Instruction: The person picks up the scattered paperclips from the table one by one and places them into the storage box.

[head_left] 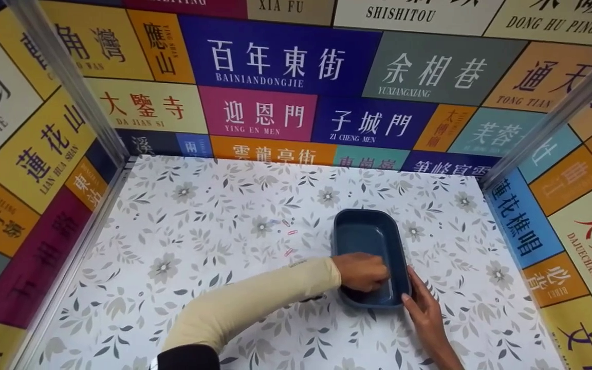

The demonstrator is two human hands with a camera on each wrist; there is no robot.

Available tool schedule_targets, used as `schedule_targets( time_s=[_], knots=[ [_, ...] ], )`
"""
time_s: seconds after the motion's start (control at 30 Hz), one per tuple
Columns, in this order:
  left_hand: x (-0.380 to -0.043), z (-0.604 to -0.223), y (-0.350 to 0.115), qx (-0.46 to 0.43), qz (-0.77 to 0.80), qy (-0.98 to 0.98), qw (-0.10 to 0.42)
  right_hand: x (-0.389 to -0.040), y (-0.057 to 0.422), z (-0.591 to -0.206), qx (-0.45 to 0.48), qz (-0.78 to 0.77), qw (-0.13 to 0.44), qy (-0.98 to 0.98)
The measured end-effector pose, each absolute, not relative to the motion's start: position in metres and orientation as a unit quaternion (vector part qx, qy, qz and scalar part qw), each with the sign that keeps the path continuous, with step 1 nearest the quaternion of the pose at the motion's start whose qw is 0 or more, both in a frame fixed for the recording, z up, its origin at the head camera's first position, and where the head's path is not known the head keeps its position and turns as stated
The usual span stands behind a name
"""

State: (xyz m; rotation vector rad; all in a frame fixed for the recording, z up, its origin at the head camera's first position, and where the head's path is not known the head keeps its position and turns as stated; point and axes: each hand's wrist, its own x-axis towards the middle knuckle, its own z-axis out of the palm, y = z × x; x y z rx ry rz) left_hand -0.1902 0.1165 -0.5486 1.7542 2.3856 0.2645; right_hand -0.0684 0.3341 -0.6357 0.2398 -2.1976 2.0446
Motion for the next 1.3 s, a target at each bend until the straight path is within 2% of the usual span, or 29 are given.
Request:
schedule_targets(
  time_s=[0.37, 0.7, 1.3],
  knots=[
    [-0.201, -0.520, 0.091, 0.567, 0.168, 0.805, 0.050, -0.069, 0.333, -0.637, 0.080, 0.693, 0.064, -0.714],
    [-0.204, -0.519, 0.061, 0.528, 0.225, 0.818, 0.052, -0.069, 0.333, -0.636, 0.068, 0.687, 0.058, -0.721],
    [-0.199, -0.527, 0.013, 0.442, 0.327, 0.835, 0.016, -0.069, 0.332, -0.635, 0.063, 0.685, 0.051, -0.724]
  ],
)
